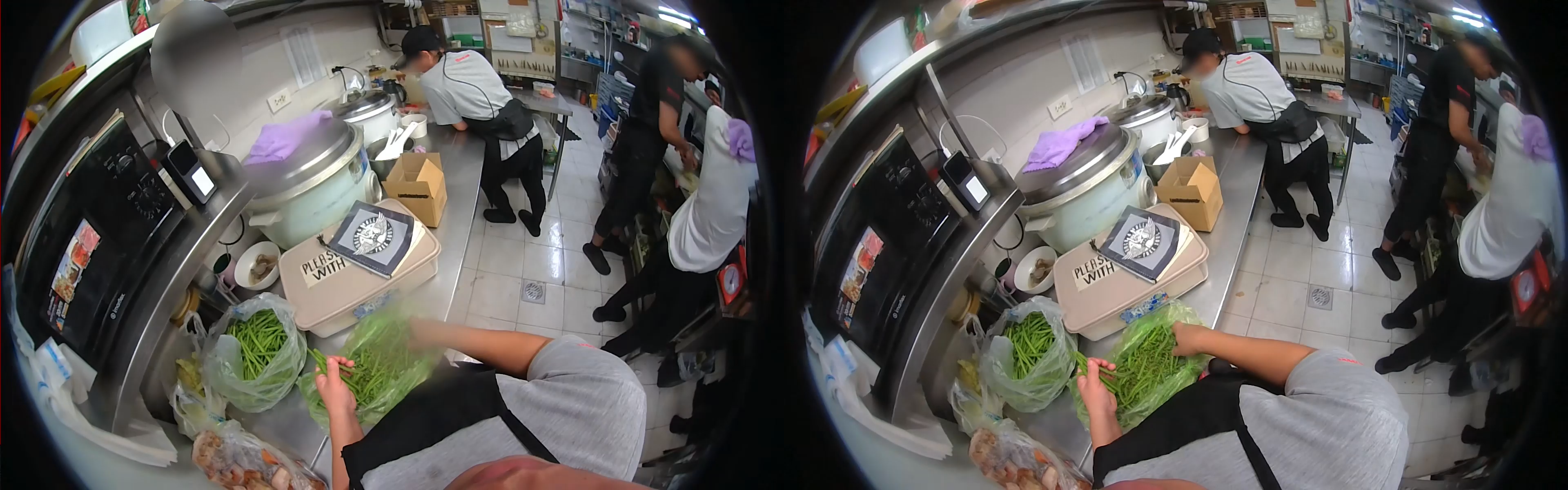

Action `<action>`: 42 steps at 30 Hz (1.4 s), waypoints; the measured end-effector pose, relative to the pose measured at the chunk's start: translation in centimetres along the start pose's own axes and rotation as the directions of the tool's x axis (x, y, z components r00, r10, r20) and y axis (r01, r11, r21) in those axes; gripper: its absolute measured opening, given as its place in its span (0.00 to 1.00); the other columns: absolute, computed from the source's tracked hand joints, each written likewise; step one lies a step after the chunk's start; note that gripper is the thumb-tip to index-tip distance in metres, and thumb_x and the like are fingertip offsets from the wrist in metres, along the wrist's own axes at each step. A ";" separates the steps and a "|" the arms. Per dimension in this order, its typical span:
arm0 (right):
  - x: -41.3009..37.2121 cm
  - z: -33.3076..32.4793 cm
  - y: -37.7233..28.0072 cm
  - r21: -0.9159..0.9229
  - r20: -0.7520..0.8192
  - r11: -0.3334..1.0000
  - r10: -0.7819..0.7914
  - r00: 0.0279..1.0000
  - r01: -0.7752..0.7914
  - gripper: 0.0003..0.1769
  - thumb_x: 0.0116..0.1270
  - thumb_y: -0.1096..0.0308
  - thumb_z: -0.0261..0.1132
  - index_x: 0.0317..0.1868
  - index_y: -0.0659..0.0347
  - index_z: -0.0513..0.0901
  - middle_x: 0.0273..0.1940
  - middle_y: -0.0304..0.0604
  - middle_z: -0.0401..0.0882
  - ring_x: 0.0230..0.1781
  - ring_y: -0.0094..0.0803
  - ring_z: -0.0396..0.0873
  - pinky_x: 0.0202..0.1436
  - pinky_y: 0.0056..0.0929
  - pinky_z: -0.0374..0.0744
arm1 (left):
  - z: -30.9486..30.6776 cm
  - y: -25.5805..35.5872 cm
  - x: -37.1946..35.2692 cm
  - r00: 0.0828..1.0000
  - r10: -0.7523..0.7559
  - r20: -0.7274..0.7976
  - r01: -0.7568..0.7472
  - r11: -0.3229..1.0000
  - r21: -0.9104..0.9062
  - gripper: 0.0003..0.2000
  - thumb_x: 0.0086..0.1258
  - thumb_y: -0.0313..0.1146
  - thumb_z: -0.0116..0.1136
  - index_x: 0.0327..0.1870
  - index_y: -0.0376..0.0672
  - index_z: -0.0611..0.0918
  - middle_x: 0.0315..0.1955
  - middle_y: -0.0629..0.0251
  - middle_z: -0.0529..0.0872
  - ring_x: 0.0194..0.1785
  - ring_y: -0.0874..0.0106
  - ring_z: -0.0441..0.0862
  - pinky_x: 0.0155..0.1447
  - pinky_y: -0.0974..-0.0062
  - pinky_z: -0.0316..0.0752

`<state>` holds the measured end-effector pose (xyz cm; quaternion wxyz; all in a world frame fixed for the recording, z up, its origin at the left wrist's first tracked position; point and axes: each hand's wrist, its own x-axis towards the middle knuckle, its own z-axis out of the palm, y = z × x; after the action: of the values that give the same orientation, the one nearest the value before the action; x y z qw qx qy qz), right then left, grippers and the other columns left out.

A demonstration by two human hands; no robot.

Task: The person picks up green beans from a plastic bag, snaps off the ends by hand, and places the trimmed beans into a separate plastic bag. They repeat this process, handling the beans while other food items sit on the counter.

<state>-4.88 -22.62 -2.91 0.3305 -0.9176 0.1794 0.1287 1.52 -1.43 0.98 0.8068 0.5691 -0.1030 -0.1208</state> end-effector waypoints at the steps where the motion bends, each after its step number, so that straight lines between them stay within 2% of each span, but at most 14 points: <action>1: 0.7 0.7 0.3 0.031 -0.041 0.994 -0.104 0.994 0.105 0.29 0.47 0.62 0.62 0.49 0.65 0.65 0.40 0.56 0.73 0.43 0.43 0.72 0.45 0.33 0.71 | 0.2 0.1 0.0 1.000 0.004 0.003 -0.004 1.000 -0.004 0.08 0.64 0.34 0.45 0.30 0.39 0.69 0.25 0.65 0.74 0.27 0.75 0.73 0.31 0.79 0.65; 6: 1.5 1.9 -2.0 0.179 -0.179 0.886 -0.397 0.900 0.427 0.24 0.46 0.72 0.59 0.47 0.64 0.67 0.38 0.55 0.73 0.37 0.42 0.74 0.40 0.34 0.72 | 0.3 0.0 0.2 1.000 0.011 0.024 -0.011 1.000 0.004 0.07 0.64 0.35 0.45 0.30 0.41 0.69 0.23 0.66 0.72 0.25 0.76 0.71 0.30 0.79 0.67; 10: -1.9 -2.4 -6.8 0.485 -0.127 0.793 -0.352 0.927 0.367 0.13 0.51 0.69 0.58 0.39 0.60 0.70 0.24 0.42 0.72 0.23 0.27 0.70 0.26 0.27 0.70 | -0.3 0.5 0.0 1.000 0.010 0.004 -0.011 0.999 0.051 0.07 0.64 0.34 0.46 0.31 0.41 0.69 0.22 0.68 0.70 0.23 0.77 0.69 0.28 0.81 0.67; 11: -0.2 -1.7 -5.9 0.382 -0.393 0.655 -0.523 0.756 0.652 0.10 0.53 0.69 0.57 0.37 0.59 0.71 0.21 0.37 0.69 0.22 0.23 0.68 0.25 0.24 0.69 | -0.2 0.9 -0.1 1.000 0.017 -0.024 -0.015 0.997 0.075 0.08 0.63 0.35 0.45 0.28 0.42 0.69 0.19 0.69 0.70 0.22 0.79 0.68 0.29 0.80 0.64; 13: -0.7 -4.2 -5.4 0.423 -0.290 0.698 -0.499 0.817 0.577 0.10 0.52 0.66 0.59 0.34 0.60 0.74 0.25 0.39 0.74 0.25 0.25 0.71 0.29 0.25 0.71 | -0.3 1.6 -0.2 1.000 0.006 -0.014 -0.005 1.000 0.025 0.08 0.63 0.34 0.45 0.26 0.42 0.68 0.18 0.71 0.68 0.20 0.79 0.67 0.26 0.82 0.62; 15: -2.3 -7.1 -5.1 0.123 -0.026 0.897 -0.425 0.905 0.425 0.14 0.51 0.59 0.59 0.33 0.61 0.78 0.31 0.46 0.78 0.32 0.35 0.76 0.36 0.31 0.73 | -0.9 1.4 0.1 1.000 0.008 -0.008 -0.008 1.000 -0.013 0.07 0.63 0.34 0.46 0.29 0.42 0.68 0.17 0.71 0.67 0.19 0.80 0.64 0.24 0.83 0.61; 17: -1.1 -6.3 -2.5 -0.238 -0.033 0.952 -0.209 0.977 0.195 0.16 0.51 0.57 0.59 0.35 0.60 0.78 0.32 0.47 0.78 0.36 0.39 0.75 0.40 0.33 0.72 | -1.6 1.2 -0.3 1.000 -0.007 0.002 0.007 1.000 -0.027 0.06 0.63 0.33 0.47 0.30 0.41 0.68 0.17 0.72 0.66 0.19 0.80 0.63 0.22 0.83 0.60; 24: 0.8 -2.8 -0.1 -0.260 -0.299 0.962 -0.001 0.954 -0.080 0.27 0.48 0.53 0.61 0.46 0.61 0.71 0.45 0.55 0.70 0.41 0.45 0.73 0.45 0.35 0.71 | -1.2 0.2 0.1 0.980 -0.152 0.126 0.149 0.988 0.031 0.06 0.62 0.33 0.50 0.33 0.40 0.72 0.18 0.71 0.69 0.19 0.82 0.64 0.22 0.84 0.60; 27: 2.5 -2.2 0.3 -0.260 -0.142 0.954 0.118 0.983 -0.152 0.25 0.48 0.54 0.61 0.43 0.63 0.73 0.40 0.54 0.73 0.40 0.45 0.74 0.44 0.36 0.72 | -0.8 -0.4 -0.2 0.945 -0.235 0.227 0.168 0.945 0.281 0.07 0.60 0.32 0.51 0.35 0.40 0.74 0.19 0.69 0.73 0.20 0.79 0.67 0.24 0.82 0.64; 32: 3.3 -0.9 -1.2 -0.007 0.068 0.991 -0.130 0.989 0.131 0.22 0.49 0.59 0.62 0.41 0.67 0.74 0.33 0.51 0.76 0.31 0.38 0.75 0.37 0.32 0.73 | -0.1 -4.4 -2.3 0.773 -0.236 0.588 -0.361 0.598 0.715 0.10 0.56 0.32 0.51 0.36 0.37 0.75 0.24 0.59 0.79 0.27 0.67 0.75 0.33 0.73 0.69; 34: 3.4 -0.2 -1.9 0.356 0.197 0.930 -0.164 0.966 0.086 0.20 0.51 0.63 0.62 0.41 0.67 0.74 0.29 0.44 0.76 0.23 0.27 0.72 0.30 0.24 0.72 | 0.4 -4.8 -2.6 0.675 -0.416 0.609 -0.313 0.587 0.747 0.10 0.55 0.32 0.52 0.36 0.36 0.75 0.26 0.55 0.78 0.31 0.63 0.76 0.37 0.71 0.69; 38: 2.0 -1.8 -3.9 0.505 0.161 0.845 -0.294 0.942 0.177 0.20 0.51 0.61 0.63 0.41 0.66 0.74 0.28 0.45 0.76 0.24 0.26 0.72 0.30 0.23 0.72 | 0.9 -2.8 -2.6 0.609 -0.500 0.616 -0.294 0.579 0.761 0.10 0.55 0.32 0.52 0.34 0.36 0.75 0.26 0.53 0.78 0.30 0.61 0.76 0.37 0.71 0.68; 41: 1.9 -2.9 -2.7 -0.025 -0.029 0.919 -0.394 0.919 0.393 0.18 0.50 0.61 0.63 0.39 0.64 0.75 0.28 0.49 0.76 0.27 0.33 0.75 0.31 0.27 0.73 | 1.1 -1.3 -3.2 0.621 -0.520 0.587 -0.219 0.604 0.767 0.10 0.55 0.32 0.52 0.34 0.36 0.75 0.25 0.54 0.78 0.29 0.64 0.75 0.36 0.72 0.68; 42: 1.8 -3.1 -2.4 -0.182 -0.030 0.945 -0.282 0.959 0.272 0.17 0.49 0.61 0.62 0.38 0.63 0.76 0.28 0.49 0.76 0.28 0.35 0.75 0.32 0.29 0.73 | 1.4 -0.4 -3.6 0.625 -0.522 0.580 -0.186 0.623 0.760 0.10 0.55 0.32 0.52 0.34 0.35 0.75 0.25 0.54 0.78 0.29 0.65 0.75 0.36 0.72 0.68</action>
<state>-1.92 -23.40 0.12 0.2580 -0.9625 0.0457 0.0709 -2.32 -1.71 0.97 0.3471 0.7536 -0.4118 -0.3768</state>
